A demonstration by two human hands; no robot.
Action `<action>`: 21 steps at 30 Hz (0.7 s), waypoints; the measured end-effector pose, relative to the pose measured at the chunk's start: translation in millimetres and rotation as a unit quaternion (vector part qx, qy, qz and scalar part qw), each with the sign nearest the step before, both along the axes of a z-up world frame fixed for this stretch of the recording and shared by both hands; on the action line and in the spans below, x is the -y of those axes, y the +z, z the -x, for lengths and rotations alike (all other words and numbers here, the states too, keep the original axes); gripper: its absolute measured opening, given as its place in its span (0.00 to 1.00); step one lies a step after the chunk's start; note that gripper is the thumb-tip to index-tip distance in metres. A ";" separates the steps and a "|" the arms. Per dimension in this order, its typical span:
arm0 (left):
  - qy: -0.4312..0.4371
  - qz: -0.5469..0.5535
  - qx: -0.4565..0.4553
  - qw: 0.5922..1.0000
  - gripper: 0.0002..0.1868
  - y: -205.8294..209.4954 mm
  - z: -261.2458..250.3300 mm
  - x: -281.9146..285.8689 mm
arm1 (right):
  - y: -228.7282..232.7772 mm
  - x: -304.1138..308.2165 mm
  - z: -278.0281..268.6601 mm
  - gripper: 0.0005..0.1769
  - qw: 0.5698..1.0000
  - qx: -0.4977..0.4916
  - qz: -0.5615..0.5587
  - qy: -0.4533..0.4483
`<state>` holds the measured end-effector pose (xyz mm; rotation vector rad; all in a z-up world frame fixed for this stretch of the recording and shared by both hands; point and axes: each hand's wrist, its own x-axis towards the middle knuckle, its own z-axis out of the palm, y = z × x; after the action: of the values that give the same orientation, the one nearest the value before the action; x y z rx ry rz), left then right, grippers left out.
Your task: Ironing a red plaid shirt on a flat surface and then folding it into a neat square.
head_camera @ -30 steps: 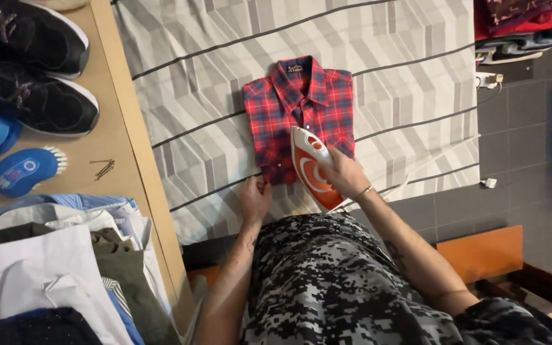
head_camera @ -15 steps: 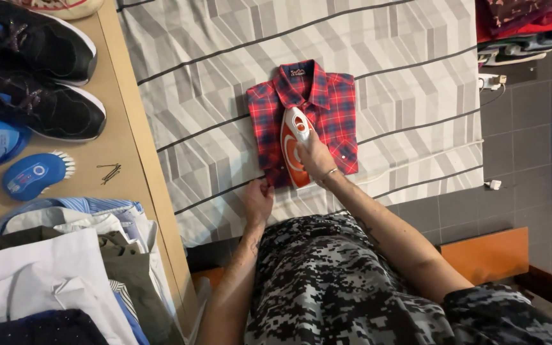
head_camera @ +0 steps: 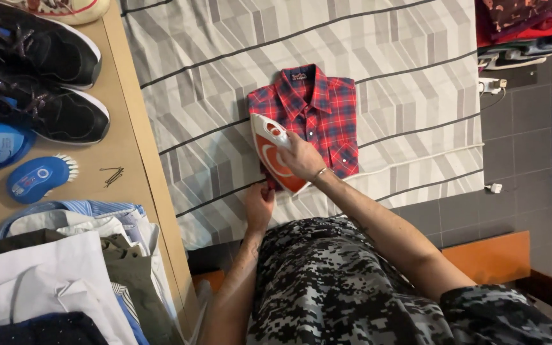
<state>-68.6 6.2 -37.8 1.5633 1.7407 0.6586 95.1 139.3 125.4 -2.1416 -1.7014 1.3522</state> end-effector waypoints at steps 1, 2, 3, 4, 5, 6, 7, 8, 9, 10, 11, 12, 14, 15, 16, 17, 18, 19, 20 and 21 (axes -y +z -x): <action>-0.007 -0.022 -0.017 1.000 0.11 -3.2 0.0 0.8 | 7.0 -2.3 7.9 0.30 1.000 -0.001 0.002 -0.004; -0.006 -0.024 -0.017 1.000 0.11 -10.5 0.5 1.4 | -13.0 -9.5 9.4 0.30 1.000 -0.001 0.000 -0.004; -0.001 -0.010 -0.021 1.000 0.11 -17.8 1.1 1.9 | -32.9 -16.8 11.1 0.29 1.000 -0.002 -0.010 -0.006; 0.005 0.005 -0.025 1.000 0.12 -25.1 2.2 3.0 | -53.0 -23.9 13.3 0.27 1.000 -0.004 -0.019 -0.008; 0.006 0.004 -0.025 1.000 0.12 -18.5 1.5 3.6 | -42.6 -29.5 20.9 0.27 1.000 -0.004 -0.020 -0.008; 0.011 0.000 -0.031 0.999 0.12 -12.1 0.6 3.5 | -32.3 -35.9 28.6 0.29 1.000 -0.006 -0.020 -0.015; 0.016 -0.004 -0.036 0.999 0.12 -6.2 -0.3 3.4 | -22.3 -42.4 36.4 0.30 1.000 -0.007 -0.021 -0.022; 0.016 -0.003 -0.037 0.999 0.12 -8.8 -0.8 3.2 | -0.2 -48.4 41.3 0.30 1.000 -0.008 -0.020 -0.021; 0.019 -0.002 -0.032 0.999 0.12 -11.7 -1.5 3.2 | 21.5 -54.4 46.1 0.29 0.999 -0.020 -0.037 -0.030; 0.022 0.000 -0.028 0.999 0.12 -14.0 -1.8 5.4 | 43.2 -58.8 51.1 0.27 0.997 -0.032 -0.053 -0.039; 0.022 0.003 -0.029 0.999 0.12 -14.9 -1.7 6.6 | 23.7 -64.4 49.8 0.27 0.997 -0.033 -0.050 -0.038; 0.025 0.004 -0.025 0.999 0.12 -16.1 -1.6 6.2 | 4.4 -71.1 48.7 0.28 0.996 -0.012 -0.074 -0.046; 0.029 0.006 -0.022 0.999 0.12 -19.1 -1.0 7.0 | -37.4 -83.8 44.8 0.29 0.994 0.007 -0.098 -0.053; 0.032 -0.004 -0.011 0.999 0.12 -21.1 -0.6 8.0 | -60.0 -89.8 41.7 0.27 0.993 0.041 -0.104 -0.038; 0.035 -0.013 0.000 0.999 0.12 -22.9 -0.8 10.1 | -82.7 -94.7 37.7 0.26 0.991 0.076 -0.110 -0.025; 0.034 -0.012 -0.001 0.999 0.12 -31.4 -0.5 11.1 | -60.6 -92.5 41.0 0.26 0.991 0.075 -0.110 -0.026; 0.037 -0.023 0.015 0.999 0.11 -39.2 -1.0 15.1 | -38.6 -87.3 42.4 0.26 0.993 0.044 -0.108 -0.028; 0.040 -0.033 0.031 0.998 0.10 -47.1 -1.7 19.0 | -16.7 -82.8 43.6 0.26 0.994 0.014 -0.107 -0.029; 0.036 -0.034 0.033 0.998 0.10 -33.8 2.0 20.6 | -37.1 -78.3 36.9 0.26 0.993 0.016 -0.108 -0.034; 0.061 -0.040 0.016 0.997 0.07 -20.5 5.8 21.6 | -57.2 -74.4 30.1 0.29 0.995 0.012 -0.100 -0.019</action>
<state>-74.3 -15.4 -58.2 1.5005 1.8166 0.8176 64.9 213.7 68.2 -2.0769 -1.7135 1.0993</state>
